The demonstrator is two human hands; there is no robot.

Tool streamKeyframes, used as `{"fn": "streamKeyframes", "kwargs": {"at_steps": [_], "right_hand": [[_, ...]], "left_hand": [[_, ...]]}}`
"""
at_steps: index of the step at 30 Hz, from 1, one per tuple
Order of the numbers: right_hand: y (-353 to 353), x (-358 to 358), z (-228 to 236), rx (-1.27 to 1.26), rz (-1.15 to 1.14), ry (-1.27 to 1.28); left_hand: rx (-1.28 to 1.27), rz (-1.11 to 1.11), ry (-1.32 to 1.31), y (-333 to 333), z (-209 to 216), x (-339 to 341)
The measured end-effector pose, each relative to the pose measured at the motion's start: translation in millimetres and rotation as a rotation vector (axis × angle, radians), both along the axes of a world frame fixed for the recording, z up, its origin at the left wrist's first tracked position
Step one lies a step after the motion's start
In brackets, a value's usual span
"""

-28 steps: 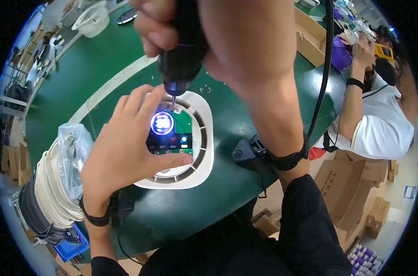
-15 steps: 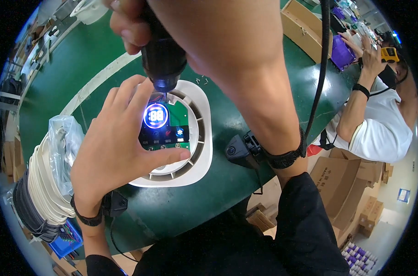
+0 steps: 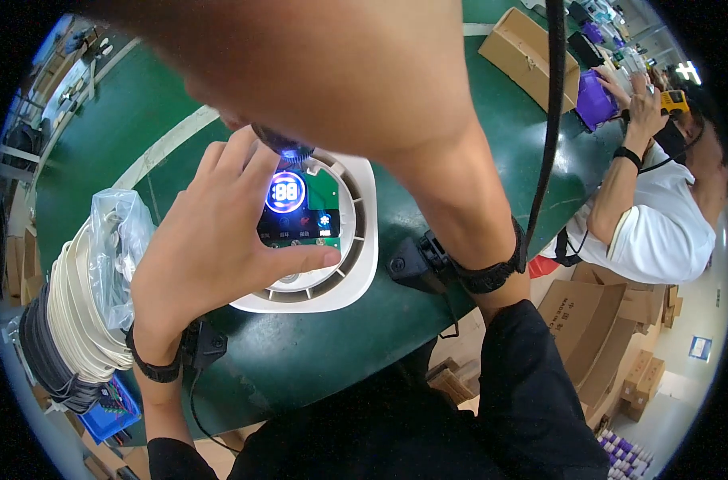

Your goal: Assembling and testing the internal components and external housing of a portable white electric fan at a manufacturing workbench.

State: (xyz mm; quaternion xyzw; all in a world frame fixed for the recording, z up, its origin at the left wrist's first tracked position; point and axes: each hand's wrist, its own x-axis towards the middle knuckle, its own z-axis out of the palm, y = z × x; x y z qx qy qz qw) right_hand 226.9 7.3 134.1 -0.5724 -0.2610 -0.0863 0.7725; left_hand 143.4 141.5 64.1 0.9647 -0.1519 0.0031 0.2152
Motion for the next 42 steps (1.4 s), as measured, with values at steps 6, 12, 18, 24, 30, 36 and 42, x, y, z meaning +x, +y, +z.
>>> {"fn": "streamKeyframes", "kwargs": {"at_steps": [6,12,18,24,30,36,42], "right_hand": [[5.8,-0.3,2.9,-0.031,-0.041,-0.057],[6.4,0.5,5.0,-0.062,-0.078,-0.107],[-10.4,8.2,14.5,-0.097,-0.130,-0.167],[-32.6,45.4,3.9,-0.123,-0.114,-0.106],[-48.7,110.4,-26.0,-0.208,-0.012,0.174],[-33.3,124.3,-50.7,-0.229,0.041,0.178],[-62.6,126.1,-28.2,-0.177,-0.071,0.026]], "left_hand": [[-0.009,0.005,-0.015,0.5,-1.8,-0.1],[-0.009,0.008,-0.034,0.6,-1.4,-0.6],[0.030,0.012,0.009,-1.8,11.5,-3.8],[-0.071,-0.128,0.056,24.7,10.7,6.1],[-0.067,-0.187,0.117,15.0,24.7,10.7],[-0.034,-0.166,0.142,23.2,22.1,11.1],[-0.043,-0.183,0.122,15.4,30.9,11.0]]}}
